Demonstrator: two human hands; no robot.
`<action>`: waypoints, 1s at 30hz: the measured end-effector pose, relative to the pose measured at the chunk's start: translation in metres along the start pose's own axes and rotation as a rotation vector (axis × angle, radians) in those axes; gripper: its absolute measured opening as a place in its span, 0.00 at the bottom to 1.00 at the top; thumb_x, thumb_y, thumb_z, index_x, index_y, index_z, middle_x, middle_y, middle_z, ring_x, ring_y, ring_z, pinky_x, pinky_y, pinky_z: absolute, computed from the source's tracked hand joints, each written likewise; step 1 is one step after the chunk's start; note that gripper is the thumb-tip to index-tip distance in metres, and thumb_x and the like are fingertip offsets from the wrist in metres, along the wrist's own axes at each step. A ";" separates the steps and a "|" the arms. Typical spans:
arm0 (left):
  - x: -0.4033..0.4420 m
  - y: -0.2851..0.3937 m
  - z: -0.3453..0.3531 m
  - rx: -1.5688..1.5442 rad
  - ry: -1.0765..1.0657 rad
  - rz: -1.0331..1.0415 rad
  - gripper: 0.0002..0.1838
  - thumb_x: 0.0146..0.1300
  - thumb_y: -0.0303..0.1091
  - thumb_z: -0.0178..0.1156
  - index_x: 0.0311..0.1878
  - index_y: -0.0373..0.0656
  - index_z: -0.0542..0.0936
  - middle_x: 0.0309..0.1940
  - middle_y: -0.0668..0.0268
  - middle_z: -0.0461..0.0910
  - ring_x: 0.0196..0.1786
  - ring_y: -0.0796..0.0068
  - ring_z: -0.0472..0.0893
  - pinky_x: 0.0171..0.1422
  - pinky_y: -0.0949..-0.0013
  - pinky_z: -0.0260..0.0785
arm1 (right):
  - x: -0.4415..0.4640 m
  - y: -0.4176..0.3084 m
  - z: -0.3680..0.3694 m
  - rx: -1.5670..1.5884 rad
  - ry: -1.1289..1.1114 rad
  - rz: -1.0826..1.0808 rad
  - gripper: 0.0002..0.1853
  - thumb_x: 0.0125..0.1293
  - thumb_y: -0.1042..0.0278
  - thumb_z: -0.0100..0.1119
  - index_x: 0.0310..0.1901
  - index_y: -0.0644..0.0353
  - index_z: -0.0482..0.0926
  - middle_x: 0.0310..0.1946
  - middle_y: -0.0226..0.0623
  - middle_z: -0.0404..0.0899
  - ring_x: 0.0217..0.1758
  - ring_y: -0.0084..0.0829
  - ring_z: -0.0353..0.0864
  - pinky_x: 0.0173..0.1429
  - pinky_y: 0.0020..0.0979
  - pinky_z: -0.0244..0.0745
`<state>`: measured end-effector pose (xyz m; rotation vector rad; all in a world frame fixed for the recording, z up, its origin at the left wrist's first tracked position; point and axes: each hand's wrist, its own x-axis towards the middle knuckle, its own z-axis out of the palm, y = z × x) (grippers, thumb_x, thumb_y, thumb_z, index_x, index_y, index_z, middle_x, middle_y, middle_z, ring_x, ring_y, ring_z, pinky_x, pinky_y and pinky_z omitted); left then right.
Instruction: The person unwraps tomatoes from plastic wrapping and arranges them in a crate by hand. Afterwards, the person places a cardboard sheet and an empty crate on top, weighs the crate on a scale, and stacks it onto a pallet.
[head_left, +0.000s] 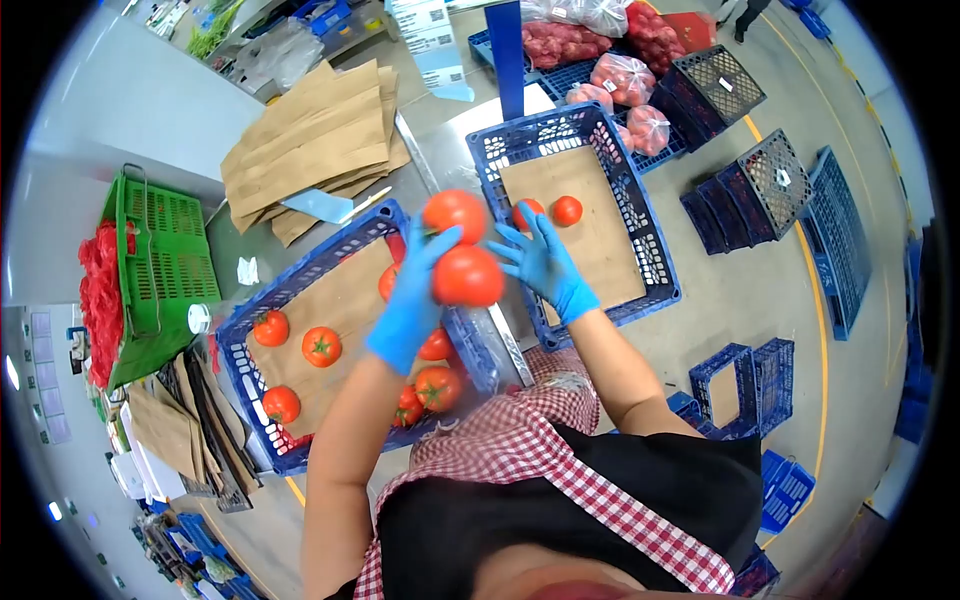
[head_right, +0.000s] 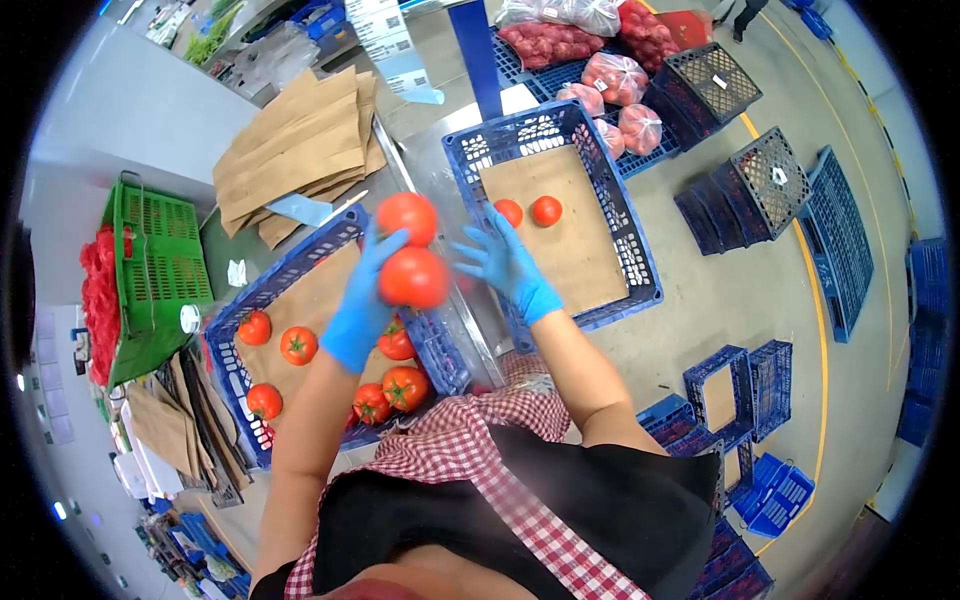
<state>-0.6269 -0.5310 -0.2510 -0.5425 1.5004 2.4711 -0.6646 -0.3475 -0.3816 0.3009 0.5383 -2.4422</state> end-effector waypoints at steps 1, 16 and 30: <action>0.008 -0.008 0.017 0.035 0.010 0.003 0.34 0.60 0.36 0.59 0.68 0.50 0.57 0.57 0.60 0.70 0.58 0.64 0.73 0.54 0.58 0.73 | -0.007 -0.003 0.026 0.100 -0.068 -0.057 0.34 0.64 0.48 0.52 0.69 0.43 0.52 0.67 0.45 0.56 0.60 0.44 0.70 0.60 0.48 0.70; -0.102 -0.003 -0.188 1.747 1.144 -0.084 0.40 0.51 0.40 0.69 0.65 0.37 0.63 0.63 0.51 0.63 0.63 0.58 0.66 0.68 0.61 0.56 | 0.036 -0.015 -0.211 0.278 0.469 -0.204 0.27 0.61 0.56 0.57 0.61 0.54 0.68 0.58 0.39 0.72 0.60 0.43 0.70 0.63 0.46 0.64; -0.084 -0.022 -0.205 1.328 0.256 0.116 0.27 0.46 0.43 0.68 0.51 0.45 0.77 0.44 0.56 0.78 0.47 0.59 0.78 0.53 0.63 0.70 | 0.006 0.071 0.163 -2.201 -0.888 -0.764 0.29 0.48 0.70 0.63 0.57 0.53 0.73 0.50 0.47 0.74 0.53 0.41 0.75 0.59 0.38 0.67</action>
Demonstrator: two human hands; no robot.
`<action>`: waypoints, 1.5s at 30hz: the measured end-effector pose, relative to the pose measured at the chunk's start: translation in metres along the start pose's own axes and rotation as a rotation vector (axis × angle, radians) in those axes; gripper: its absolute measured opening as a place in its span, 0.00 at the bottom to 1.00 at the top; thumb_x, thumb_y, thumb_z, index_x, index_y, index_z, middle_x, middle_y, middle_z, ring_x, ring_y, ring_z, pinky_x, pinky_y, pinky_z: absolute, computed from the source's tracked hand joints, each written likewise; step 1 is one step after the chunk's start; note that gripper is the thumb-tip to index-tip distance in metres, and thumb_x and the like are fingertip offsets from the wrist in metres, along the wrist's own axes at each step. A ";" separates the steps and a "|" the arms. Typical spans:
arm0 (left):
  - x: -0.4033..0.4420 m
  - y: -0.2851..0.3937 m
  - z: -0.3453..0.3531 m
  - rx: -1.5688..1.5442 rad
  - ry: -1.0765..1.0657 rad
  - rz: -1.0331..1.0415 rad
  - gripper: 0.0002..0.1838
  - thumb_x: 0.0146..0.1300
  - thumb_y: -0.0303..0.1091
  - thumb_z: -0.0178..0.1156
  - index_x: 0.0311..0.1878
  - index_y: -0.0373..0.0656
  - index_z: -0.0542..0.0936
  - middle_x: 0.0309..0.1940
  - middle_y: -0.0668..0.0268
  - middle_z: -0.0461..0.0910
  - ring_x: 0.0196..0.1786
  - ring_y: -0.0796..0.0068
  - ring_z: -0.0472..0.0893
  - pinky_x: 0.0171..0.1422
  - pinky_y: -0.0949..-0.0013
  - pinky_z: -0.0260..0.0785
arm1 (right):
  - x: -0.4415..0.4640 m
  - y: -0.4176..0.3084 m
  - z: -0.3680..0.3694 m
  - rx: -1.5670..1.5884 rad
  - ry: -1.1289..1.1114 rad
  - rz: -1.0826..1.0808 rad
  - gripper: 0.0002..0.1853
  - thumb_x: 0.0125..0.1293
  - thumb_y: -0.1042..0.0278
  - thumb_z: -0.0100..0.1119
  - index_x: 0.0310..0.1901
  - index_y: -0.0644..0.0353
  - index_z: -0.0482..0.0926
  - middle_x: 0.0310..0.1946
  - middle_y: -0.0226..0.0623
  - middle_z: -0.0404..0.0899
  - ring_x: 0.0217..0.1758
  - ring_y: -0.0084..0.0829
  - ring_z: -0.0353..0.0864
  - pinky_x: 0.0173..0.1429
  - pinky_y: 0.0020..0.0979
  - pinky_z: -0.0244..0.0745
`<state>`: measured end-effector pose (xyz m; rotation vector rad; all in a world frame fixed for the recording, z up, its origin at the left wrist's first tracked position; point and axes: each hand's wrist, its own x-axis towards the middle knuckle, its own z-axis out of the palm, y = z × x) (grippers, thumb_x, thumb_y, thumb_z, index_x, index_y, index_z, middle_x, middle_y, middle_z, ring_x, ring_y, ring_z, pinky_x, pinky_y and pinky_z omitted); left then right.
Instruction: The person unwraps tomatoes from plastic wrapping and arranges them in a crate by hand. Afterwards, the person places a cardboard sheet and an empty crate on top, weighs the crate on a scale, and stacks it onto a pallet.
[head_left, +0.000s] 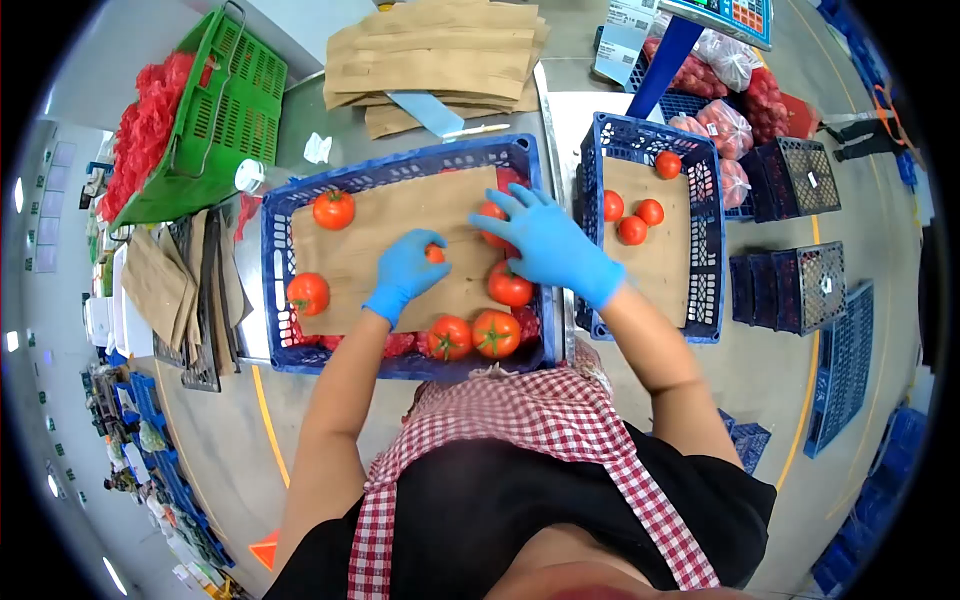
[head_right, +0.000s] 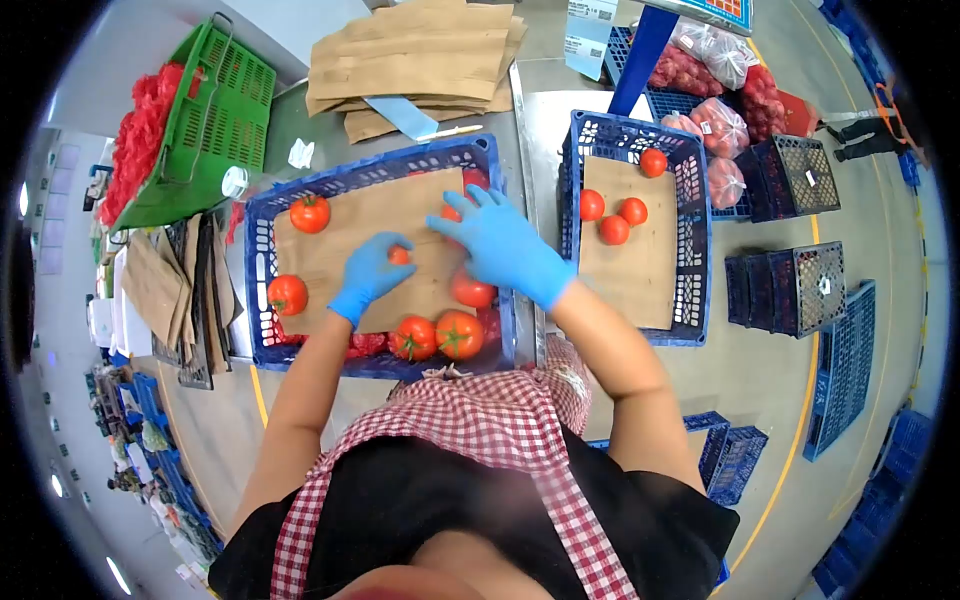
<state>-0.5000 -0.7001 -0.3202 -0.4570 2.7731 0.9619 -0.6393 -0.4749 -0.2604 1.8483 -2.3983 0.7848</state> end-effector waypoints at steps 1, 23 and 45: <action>-0.004 0.005 -0.008 -0.019 -0.154 0.011 0.28 0.48 0.43 0.68 0.53 0.46 0.76 0.45 0.57 0.79 0.48 0.61 0.78 0.53 0.64 0.70 | 0.004 0.005 0.017 -0.127 -0.080 -0.035 0.29 0.48 0.67 0.63 0.57 0.51 0.73 0.48 0.48 0.75 0.51 0.43 0.75 0.58 0.39 0.66; -0.034 0.021 -0.009 -0.175 -1.026 -0.014 0.40 0.50 0.50 0.68 0.66 0.49 0.65 0.58 0.61 0.72 0.59 0.62 0.72 0.65 0.65 0.61 | -0.278 0.141 0.129 0.805 0.012 1.684 0.46 0.35 0.49 0.74 0.57 0.64 0.70 0.48 0.51 0.78 0.51 0.43 0.78 0.53 0.38 0.75; 0.002 0.220 0.093 -0.252 -0.261 0.417 0.37 0.56 0.40 0.64 0.67 0.41 0.62 0.61 0.54 0.66 0.67 0.57 0.63 0.70 0.59 0.53 | -0.289 0.099 0.119 2.398 1.248 0.884 0.27 0.62 0.55 0.53 0.61 0.57 0.65 0.53 0.49 0.73 0.51 0.50 0.76 0.55 0.49 0.73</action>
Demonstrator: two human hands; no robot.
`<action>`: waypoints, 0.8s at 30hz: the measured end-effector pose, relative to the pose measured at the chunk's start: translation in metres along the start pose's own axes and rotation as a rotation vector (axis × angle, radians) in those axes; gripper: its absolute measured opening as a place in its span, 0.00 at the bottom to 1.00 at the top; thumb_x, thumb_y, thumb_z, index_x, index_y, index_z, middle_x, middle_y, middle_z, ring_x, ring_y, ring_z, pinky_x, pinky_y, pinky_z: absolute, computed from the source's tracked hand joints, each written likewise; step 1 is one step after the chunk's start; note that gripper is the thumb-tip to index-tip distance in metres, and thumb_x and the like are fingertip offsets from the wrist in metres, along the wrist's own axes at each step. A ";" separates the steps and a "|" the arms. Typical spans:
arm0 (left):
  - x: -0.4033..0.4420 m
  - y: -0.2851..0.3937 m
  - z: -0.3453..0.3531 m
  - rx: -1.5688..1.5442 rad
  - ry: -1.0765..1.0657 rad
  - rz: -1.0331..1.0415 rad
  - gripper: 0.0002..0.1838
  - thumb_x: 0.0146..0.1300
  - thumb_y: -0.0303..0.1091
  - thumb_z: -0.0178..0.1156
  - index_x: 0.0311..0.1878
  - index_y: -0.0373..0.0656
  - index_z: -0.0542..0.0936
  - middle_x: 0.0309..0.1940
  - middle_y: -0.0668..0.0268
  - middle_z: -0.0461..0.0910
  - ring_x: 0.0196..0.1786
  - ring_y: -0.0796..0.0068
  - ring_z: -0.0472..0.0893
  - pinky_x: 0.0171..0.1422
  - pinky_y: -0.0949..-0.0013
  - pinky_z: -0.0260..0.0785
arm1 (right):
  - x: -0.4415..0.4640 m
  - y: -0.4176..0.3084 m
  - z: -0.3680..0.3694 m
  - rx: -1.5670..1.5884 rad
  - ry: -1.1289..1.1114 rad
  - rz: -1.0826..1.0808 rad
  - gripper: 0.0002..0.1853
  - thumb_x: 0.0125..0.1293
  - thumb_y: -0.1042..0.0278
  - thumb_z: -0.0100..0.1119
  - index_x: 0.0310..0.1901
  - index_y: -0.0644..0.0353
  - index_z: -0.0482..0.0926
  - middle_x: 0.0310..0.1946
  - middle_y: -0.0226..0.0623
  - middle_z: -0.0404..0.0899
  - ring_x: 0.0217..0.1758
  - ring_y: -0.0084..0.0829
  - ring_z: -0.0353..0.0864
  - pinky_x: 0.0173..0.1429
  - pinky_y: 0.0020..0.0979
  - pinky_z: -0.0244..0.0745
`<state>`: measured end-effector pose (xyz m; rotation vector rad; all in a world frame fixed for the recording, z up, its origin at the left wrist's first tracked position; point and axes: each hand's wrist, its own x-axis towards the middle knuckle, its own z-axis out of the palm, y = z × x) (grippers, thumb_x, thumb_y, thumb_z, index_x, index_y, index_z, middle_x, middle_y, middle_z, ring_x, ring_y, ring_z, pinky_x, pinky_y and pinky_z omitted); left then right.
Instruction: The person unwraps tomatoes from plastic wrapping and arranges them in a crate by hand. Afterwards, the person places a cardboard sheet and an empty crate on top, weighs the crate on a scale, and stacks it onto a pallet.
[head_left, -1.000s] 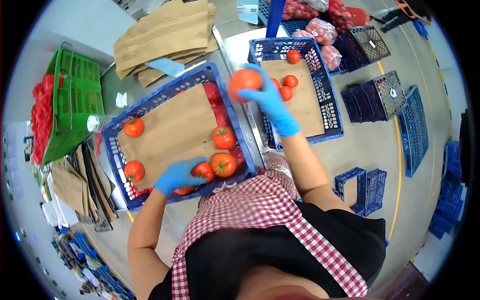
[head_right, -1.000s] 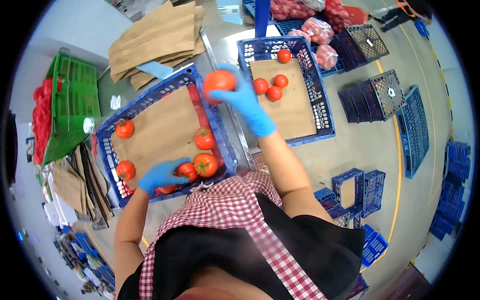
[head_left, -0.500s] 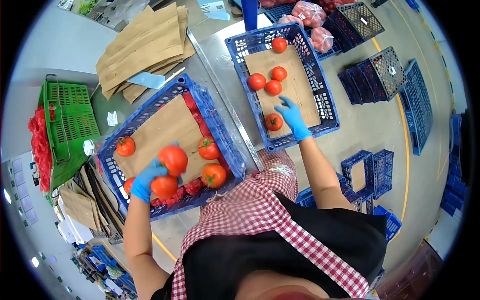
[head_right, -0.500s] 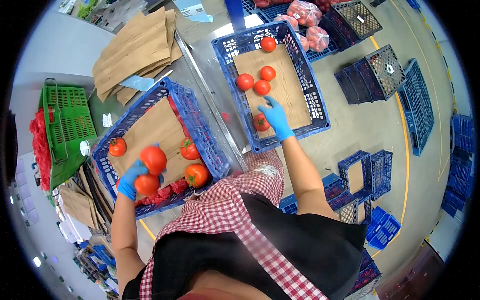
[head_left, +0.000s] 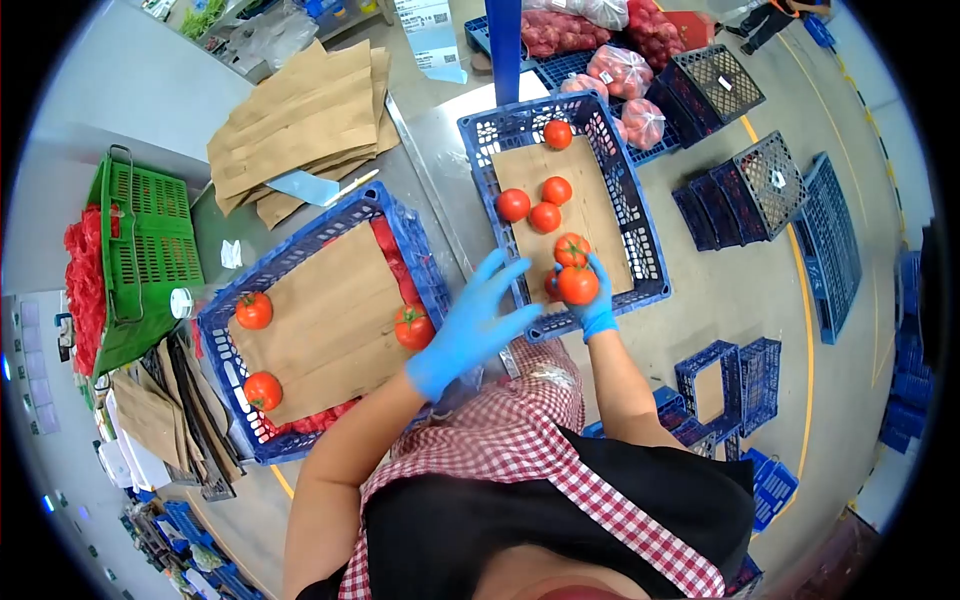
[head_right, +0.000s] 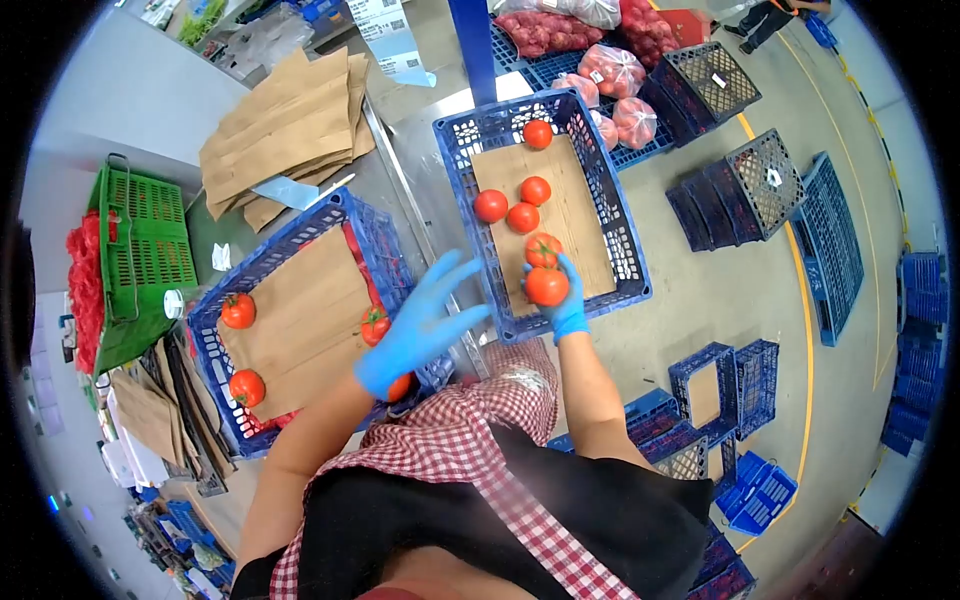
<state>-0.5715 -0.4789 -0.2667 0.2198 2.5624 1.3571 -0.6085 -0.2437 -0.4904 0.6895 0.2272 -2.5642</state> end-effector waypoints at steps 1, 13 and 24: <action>-0.010 -0.007 -0.013 0.014 -0.005 -0.016 0.36 0.55 0.39 0.64 0.66 0.41 0.63 0.61 0.53 0.65 0.68 0.56 0.62 0.71 0.59 0.52 | 0.005 -0.010 -0.017 -0.036 0.131 -0.063 0.28 0.61 0.56 0.54 0.61 0.57 0.65 0.52 0.48 0.74 0.50 0.50 0.77 0.53 0.49 0.74; -0.184 -0.306 -0.239 0.285 0.863 -0.381 0.46 0.49 0.44 0.70 0.68 0.40 0.58 0.60 0.49 0.66 0.64 0.56 0.66 0.68 0.58 0.57 | 0.026 -0.063 -0.021 -1.058 0.647 -0.388 0.19 0.59 0.61 0.55 0.52 0.52 0.75 0.44 0.30 0.76 0.44 0.29 0.74 0.45 0.29 0.67; -0.116 -0.188 -0.171 -0.203 0.827 -0.434 0.36 0.47 0.46 0.72 0.58 0.40 0.72 0.47 0.62 0.78 0.44 0.73 0.79 0.50 0.68 0.71 | -0.041 0.148 0.234 -1.063 -0.255 -0.100 0.24 0.64 0.66 0.54 0.62 0.59 0.66 0.51 0.40 0.75 0.50 0.32 0.77 0.55 0.31 0.71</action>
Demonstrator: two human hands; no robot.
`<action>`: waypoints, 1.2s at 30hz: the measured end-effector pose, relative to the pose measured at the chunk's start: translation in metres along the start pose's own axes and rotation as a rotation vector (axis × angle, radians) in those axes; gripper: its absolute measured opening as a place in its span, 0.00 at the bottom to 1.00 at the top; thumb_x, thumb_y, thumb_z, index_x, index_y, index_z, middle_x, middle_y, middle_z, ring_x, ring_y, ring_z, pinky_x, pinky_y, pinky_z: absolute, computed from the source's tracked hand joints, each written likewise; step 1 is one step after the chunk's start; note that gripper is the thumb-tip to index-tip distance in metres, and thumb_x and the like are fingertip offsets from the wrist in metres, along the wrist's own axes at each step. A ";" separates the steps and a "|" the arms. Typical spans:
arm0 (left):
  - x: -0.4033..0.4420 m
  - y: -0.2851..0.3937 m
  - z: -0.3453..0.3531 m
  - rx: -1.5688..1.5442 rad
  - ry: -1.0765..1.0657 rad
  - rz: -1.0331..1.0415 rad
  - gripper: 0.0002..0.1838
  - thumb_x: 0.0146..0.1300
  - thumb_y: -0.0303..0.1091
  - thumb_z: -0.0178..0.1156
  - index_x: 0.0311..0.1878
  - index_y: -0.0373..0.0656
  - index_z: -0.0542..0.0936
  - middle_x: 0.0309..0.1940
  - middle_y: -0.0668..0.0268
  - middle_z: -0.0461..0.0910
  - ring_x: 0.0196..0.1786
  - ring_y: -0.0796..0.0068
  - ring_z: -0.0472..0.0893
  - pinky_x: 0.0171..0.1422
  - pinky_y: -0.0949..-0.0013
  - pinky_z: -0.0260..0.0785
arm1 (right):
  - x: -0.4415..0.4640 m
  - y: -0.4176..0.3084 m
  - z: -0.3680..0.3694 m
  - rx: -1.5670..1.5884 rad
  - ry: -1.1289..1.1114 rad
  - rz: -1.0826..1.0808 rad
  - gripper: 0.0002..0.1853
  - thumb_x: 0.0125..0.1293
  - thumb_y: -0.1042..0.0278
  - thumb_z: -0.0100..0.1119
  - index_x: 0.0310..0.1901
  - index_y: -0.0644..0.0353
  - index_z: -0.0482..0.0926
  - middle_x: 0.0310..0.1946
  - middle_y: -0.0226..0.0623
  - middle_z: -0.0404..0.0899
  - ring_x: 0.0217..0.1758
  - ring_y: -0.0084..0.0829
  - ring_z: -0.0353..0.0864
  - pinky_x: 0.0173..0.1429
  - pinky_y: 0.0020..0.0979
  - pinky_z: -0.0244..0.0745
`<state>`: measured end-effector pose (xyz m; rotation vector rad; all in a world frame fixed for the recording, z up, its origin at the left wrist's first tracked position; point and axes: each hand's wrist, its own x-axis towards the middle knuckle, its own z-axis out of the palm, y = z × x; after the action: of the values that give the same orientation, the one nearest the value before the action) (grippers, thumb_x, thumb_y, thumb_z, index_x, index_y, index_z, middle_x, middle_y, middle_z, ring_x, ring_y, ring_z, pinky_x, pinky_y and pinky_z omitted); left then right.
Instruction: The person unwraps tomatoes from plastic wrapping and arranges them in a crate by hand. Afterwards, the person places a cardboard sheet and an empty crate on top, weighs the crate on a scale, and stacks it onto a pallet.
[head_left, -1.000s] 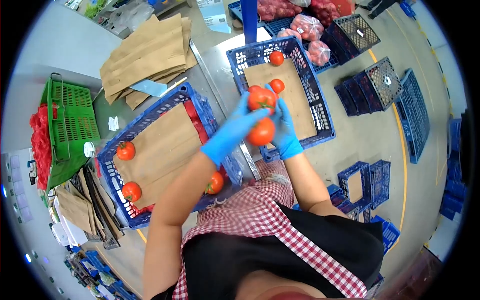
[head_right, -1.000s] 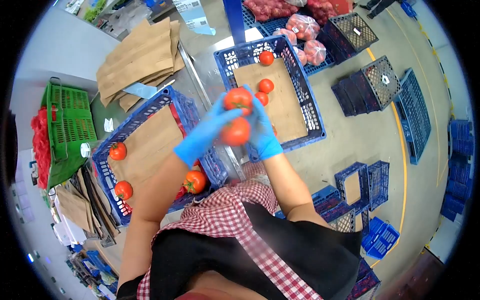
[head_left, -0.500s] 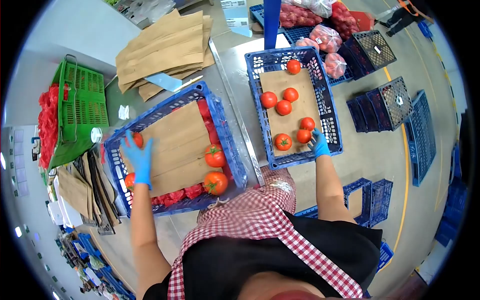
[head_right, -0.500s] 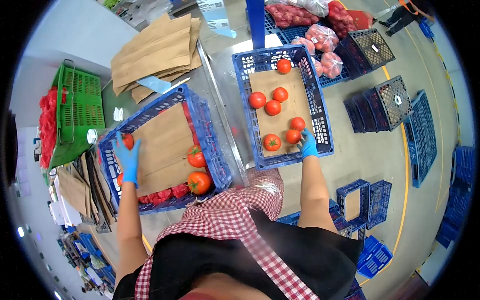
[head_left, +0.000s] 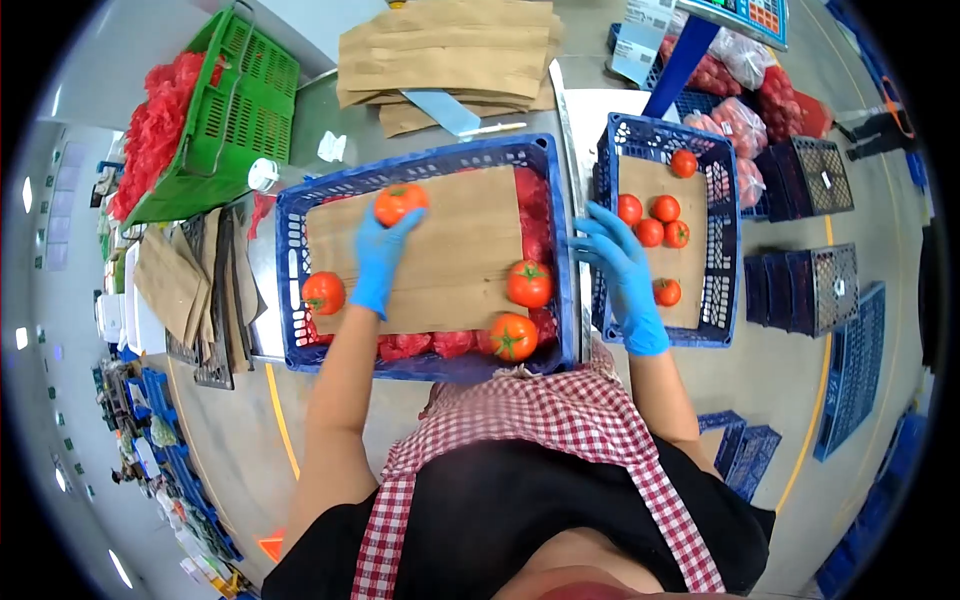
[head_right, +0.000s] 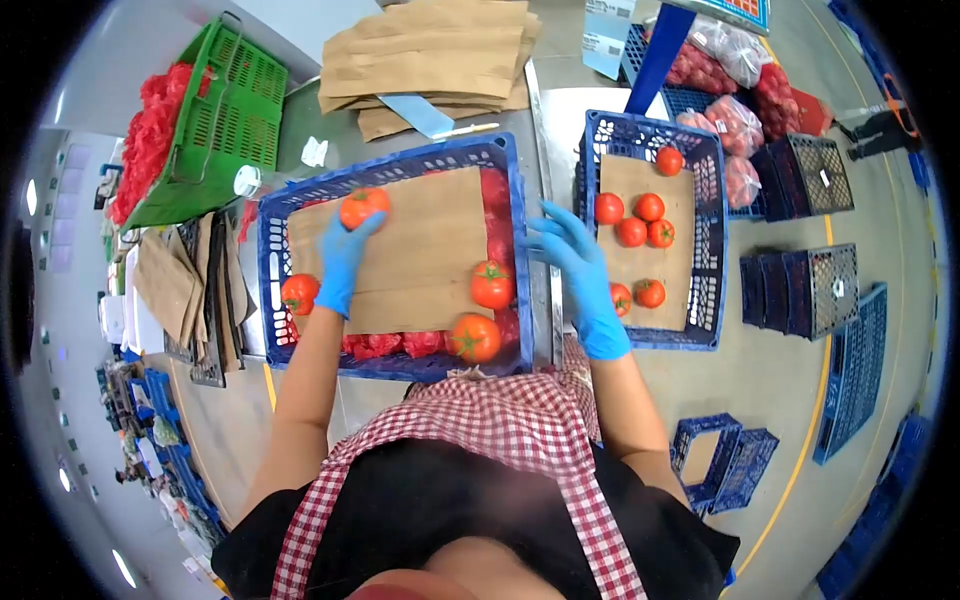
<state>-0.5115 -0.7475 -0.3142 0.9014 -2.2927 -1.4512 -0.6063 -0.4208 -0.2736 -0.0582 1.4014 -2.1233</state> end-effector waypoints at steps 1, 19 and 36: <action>-0.017 0.023 0.014 -0.045 -0.091 0.053 0.35 0.49 0.46 0.71 0.58 0.40 0.72 0.47 0.62 0.79 0.42 0.74 0.79 0.49 0.70 0.72 | -0.001 -0.008 0.019 0.019 -0.070 0.029 0.27 0.64 0.65 0.55 0.64 0.57 0.63 0.54 0.40 0.72 0.50 0.32 0.77 0.56 0.33 0.71; -0.143 0.033 0.121 0.393 -0.436 0.099 0.44 0.52 0.44 0.65 0.70 0.53 0.53 0.55 0.49 0.66 0.48 0.46 0.76 0.46 0.53 0.72 | 0.021 0.147 -0.312 0.145 0.797 0.576 0.31 0.55 0.55 0.63 0.59 0.54 0.65 0.51 0.42 0.70 0.41 0.42 0.78 0.37 0.40 0.76; -0.128 0.175 0.155 -0.404 -0.702 -0.129 0.38 0.63 0.42 0.58 0.71 0.42 0.52 0.64 0.59 0.62 0.63 0.69 0.66 0.66 0.67 0.60 | -0.034 0.006 -0.036 0.856 -0.040 0.167 0.33 0.65 0.50 0.51 0.66 0.60 0.59 0.56 0.47 0.71 0.57 0.40 0.73 0.58 0.42 0.71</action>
<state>-0.5590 -0.5033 -0.2180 0.4649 -2.2286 -2.4796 -0.5877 -0.3763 -0.2856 0.3348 0.3687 -2.3750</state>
